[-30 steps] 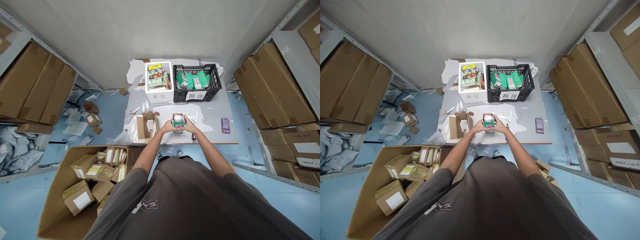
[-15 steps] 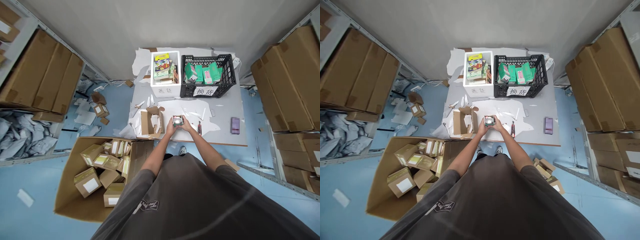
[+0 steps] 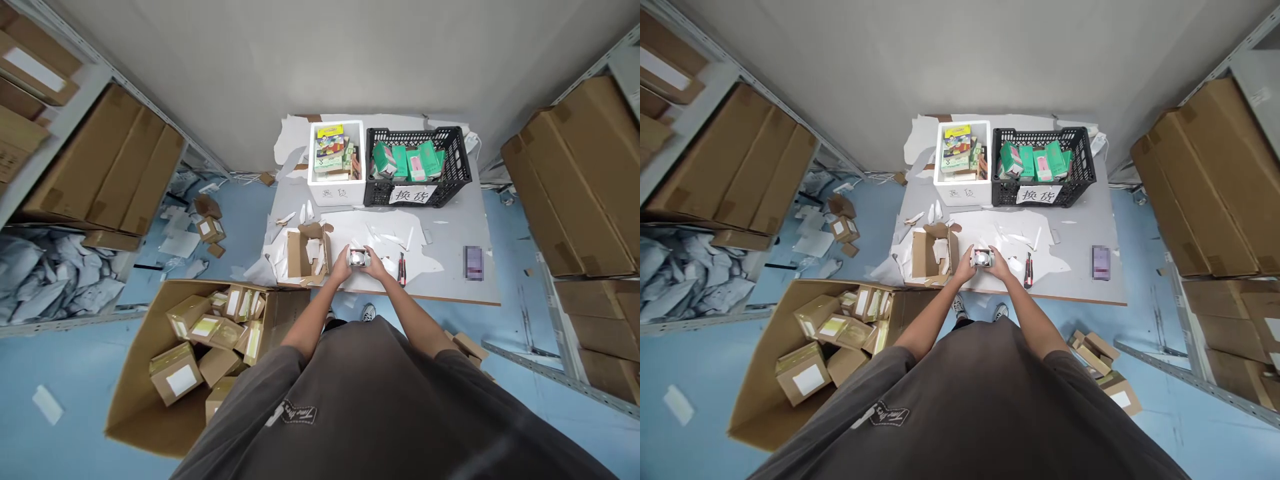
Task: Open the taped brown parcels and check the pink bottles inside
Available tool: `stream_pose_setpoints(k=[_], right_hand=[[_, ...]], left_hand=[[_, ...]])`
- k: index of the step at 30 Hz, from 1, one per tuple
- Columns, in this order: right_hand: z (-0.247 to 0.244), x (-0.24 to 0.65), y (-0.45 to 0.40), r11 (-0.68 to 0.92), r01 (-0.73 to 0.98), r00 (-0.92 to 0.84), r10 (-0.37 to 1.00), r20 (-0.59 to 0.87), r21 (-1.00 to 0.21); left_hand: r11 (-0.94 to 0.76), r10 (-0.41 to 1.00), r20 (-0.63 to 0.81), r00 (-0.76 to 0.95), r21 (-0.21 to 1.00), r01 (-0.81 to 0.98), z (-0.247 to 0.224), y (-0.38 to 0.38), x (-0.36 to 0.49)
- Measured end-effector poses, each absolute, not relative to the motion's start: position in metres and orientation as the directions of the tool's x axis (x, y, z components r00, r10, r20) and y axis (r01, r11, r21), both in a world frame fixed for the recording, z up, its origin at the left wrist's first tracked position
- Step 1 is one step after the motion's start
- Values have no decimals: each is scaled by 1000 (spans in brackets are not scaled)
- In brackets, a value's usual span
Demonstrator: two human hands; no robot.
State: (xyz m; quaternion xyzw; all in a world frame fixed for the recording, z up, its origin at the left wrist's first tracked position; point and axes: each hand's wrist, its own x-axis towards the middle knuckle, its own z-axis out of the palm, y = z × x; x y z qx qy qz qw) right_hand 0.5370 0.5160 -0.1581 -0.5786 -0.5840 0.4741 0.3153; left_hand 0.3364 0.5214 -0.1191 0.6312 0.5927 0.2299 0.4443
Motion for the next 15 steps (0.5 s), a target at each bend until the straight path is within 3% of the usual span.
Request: stream_pose_setpoints(k=[5,12,15], right_hand=[[-145,531,512,-69,384,-106,987,-119,-921],[-142,523,511,-71,481,-110,984,-140,-874],[-139,525,512,-75,515,-128,978,-163,-854]], left_hand=[[-20,976,-125,177,762,648,-83,511,325],[134,909,-402,110,531,836,-70,537,354],[178,879,-469,84,489,854,-71,554,361]])
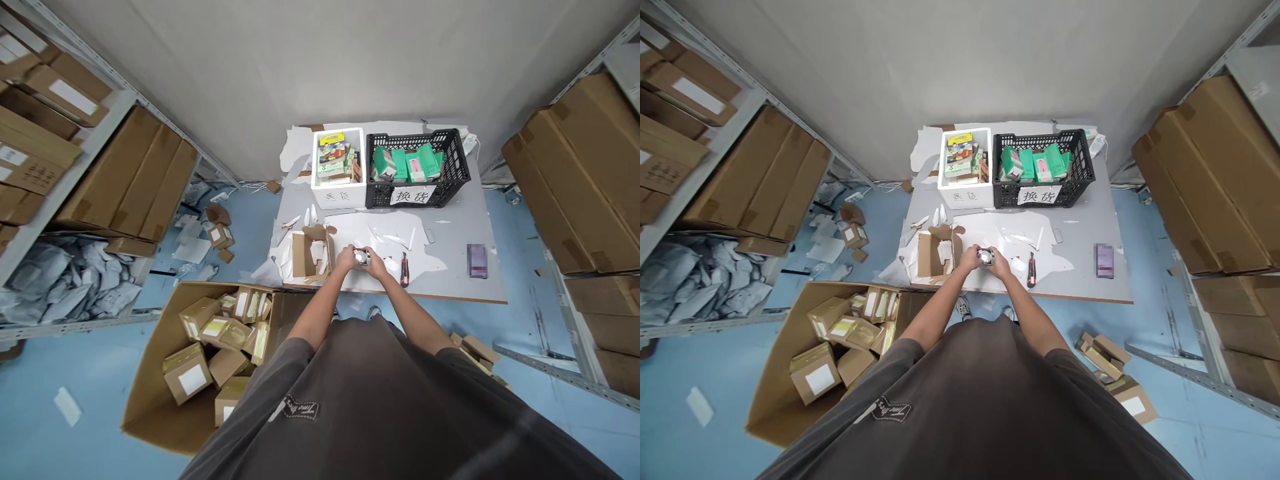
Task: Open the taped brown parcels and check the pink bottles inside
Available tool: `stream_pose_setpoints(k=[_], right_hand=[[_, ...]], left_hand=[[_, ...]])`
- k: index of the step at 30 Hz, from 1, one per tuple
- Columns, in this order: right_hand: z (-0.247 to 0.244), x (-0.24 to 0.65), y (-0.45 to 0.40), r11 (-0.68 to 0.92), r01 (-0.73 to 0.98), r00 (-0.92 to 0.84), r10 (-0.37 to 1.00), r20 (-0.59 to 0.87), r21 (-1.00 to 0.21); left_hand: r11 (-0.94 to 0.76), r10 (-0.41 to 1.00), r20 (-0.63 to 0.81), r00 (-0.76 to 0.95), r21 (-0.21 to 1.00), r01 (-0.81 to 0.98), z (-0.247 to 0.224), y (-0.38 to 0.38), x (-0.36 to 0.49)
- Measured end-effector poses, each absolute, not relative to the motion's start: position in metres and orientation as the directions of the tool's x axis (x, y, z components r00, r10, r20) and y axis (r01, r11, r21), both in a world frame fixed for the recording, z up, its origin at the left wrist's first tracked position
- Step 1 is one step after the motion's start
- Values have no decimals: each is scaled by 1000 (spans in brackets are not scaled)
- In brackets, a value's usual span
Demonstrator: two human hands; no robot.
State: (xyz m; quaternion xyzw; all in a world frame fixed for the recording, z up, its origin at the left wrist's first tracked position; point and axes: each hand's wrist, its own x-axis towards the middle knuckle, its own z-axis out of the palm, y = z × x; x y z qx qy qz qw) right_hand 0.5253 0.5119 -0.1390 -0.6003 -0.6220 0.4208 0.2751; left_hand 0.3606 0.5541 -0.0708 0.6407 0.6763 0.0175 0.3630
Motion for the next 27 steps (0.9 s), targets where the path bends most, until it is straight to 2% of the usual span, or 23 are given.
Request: stream_pose_setpoints(k=[2,4,9,14,17,21,24,27], right_hand=[[-137,527,513,-74,527,-144,974,-175,-847],[-136,529,513,-89,541,-141,971,-194,-836],[-141,526,512,-137,540,-101,969,-226,-831],[-145,527,513,-194,469,-72,964,-256,-862],[-139,534,517,-197,385,-162,947,-276,-902],[-122,544,530,-252,317,-231,915,-332,-914],[-105,546,548,-231,452,-174,924,-339,-862],[-92,548,563,-110,580,-185,947,-262,-807]], left_hand=[[202,870,-484,98,530,824,-71,562,356],[260,860,-496,119,627,735,-72,567,345],[498,817,-566,113,790,358,-84,561,325],[467,877,-476,61,876,118,-102,545,338],[452,892,-453,-4,890,67,-105,538,346],[436,898,-439,23,897,67,-102,532,345],[414,906,-422,46,902,123,-98,530,344],[394,913,-406,32,900,187,-93,530,344]])
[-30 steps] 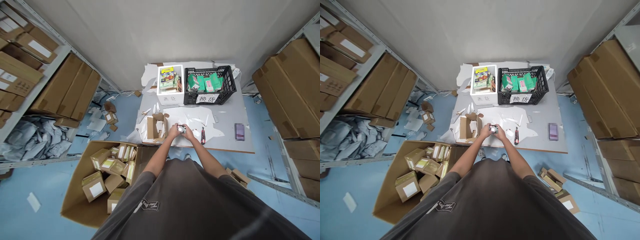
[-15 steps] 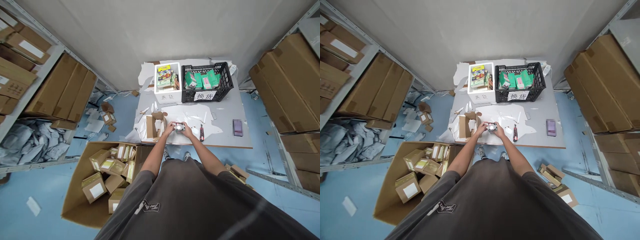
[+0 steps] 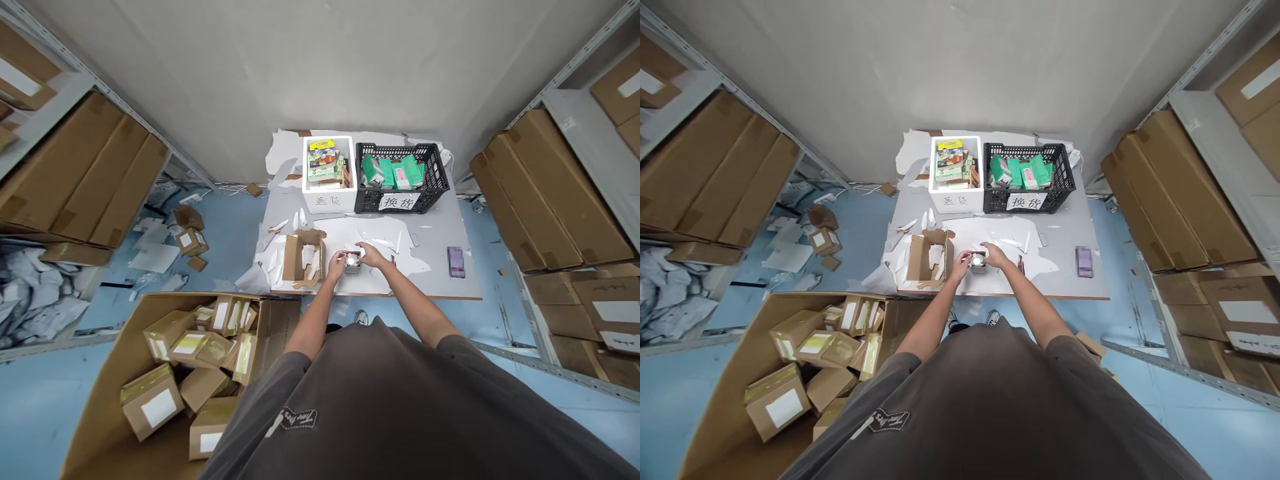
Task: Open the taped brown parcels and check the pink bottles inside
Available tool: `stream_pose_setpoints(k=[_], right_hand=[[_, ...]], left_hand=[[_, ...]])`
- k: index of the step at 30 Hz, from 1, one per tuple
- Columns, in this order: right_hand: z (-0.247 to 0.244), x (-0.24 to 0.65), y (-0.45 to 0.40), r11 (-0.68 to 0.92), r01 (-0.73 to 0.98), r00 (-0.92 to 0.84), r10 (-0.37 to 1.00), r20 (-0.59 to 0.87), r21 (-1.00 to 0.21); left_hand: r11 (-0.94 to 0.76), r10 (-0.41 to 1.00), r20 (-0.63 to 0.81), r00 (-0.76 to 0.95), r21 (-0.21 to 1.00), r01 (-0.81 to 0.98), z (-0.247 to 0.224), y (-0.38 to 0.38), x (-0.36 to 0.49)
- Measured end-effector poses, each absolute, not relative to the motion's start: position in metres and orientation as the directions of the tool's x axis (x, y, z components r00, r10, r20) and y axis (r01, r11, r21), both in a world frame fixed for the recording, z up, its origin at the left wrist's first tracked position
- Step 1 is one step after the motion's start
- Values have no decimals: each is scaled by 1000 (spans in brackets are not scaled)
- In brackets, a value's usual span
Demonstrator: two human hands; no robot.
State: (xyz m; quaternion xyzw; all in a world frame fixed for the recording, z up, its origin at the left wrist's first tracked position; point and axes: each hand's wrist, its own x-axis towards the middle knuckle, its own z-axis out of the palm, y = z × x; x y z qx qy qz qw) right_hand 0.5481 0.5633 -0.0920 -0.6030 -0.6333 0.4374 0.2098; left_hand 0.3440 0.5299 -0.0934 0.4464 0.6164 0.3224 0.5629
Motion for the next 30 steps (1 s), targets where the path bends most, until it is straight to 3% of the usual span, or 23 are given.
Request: stream_pose_setpoints(k=[3,7,9,14,19,22,25,28,30], right_hand=[[-89,559,559,-146,517,-151,955,-257,-844],[-101,574,529,-454,323,-2,877,-480,-831],[-108,573,517,-519,302,61,848,-527,-800],[-113,554,534,-293,297,-43,947,-319,-909],[-106,554,589,-224,334,-271,907,-321,-916],[-111,554,619,-264,264,-280,899,-336,-927],[-126,545,634,-426,265,-194,855,-481,-865],[-142,537,632,-602,417,-102,713,-693,-681],[-143,537,624,-629,501,-29,674,-738,-594]], left_hand=[[379,917,-398,29,892,246,-90,529,342],[363,919,-390,59,896,254,-89,528,338],[361,916,-395,67,888,285,-90,529,338],[392,908,-418,6,855,341,-93,531,339],[404,901,-434,-7,830,384,-103,530,339],[393,903,-429,1,829,397,-113,527,337],[397,904,-427,-8,833,386,-123,522,336],[405,902,-431,-24,824,396,-129,521,335],[416,896,-444,-25,815,403,-129,523,334]])
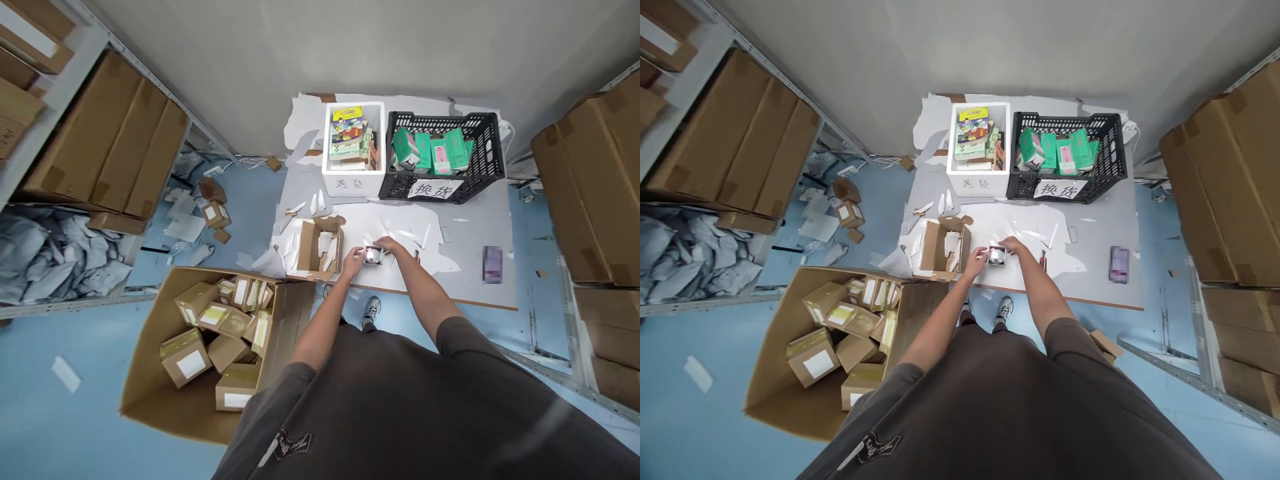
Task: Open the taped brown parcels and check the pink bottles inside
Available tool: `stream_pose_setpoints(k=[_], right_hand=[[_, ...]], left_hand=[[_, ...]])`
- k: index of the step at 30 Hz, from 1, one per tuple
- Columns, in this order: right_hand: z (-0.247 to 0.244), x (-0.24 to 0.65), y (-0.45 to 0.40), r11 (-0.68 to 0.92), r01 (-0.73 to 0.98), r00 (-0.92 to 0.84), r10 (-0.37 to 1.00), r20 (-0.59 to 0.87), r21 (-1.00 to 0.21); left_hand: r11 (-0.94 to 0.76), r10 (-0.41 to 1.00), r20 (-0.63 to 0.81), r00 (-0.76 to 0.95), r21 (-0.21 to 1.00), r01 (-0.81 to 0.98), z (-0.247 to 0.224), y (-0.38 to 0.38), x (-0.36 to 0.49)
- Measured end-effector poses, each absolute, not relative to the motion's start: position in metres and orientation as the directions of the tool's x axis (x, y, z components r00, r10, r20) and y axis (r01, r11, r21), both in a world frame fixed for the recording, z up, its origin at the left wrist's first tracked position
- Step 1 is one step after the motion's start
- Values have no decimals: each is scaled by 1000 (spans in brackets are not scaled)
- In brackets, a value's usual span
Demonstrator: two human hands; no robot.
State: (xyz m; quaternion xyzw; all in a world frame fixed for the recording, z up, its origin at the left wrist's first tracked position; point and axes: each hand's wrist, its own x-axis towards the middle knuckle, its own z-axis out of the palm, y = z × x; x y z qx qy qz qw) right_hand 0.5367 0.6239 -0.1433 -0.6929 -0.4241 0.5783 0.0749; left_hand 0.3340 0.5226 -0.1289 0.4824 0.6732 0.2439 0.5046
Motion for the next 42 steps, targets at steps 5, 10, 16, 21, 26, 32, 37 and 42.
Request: stream_pose_setpoints(k=[5,10,16,21,26,32,37,42], right_hand=[[-112,546,592,-213,544,-40,959,-279,-811],[-86,535,562,-84,793,-87,965,-248,-604],[-85,516,555,-20,870,-100,972,-215,-493],[-95,524,543,-39,872,-81,972,-221,-489],[-105,517,537,-102,860,-66,949,-307,-500],[-92,505,545,-137,813,-84,934,-347,-567],[-68,514,542,-57,880,-111,940,-321,-471],[-45,521,534,-88,909,-68,933,-354,-407]], left_hand=[[422,885,-466,-7,797,433,-117,531,332],[411,876,-479,50,798,440,-107,537,336],[213,923,-329,202,870,444,-108,541,337],[238,912,-348,215,879,414,-110,544,336],[283,848,-419,326,876,391,-110,536,330],[43,834,-334,440,833,552,-107,539,326],[-58,793,-407,453,690,721,-96,549,336],[-136,819,-355,451,643,753,-86,547,351]])
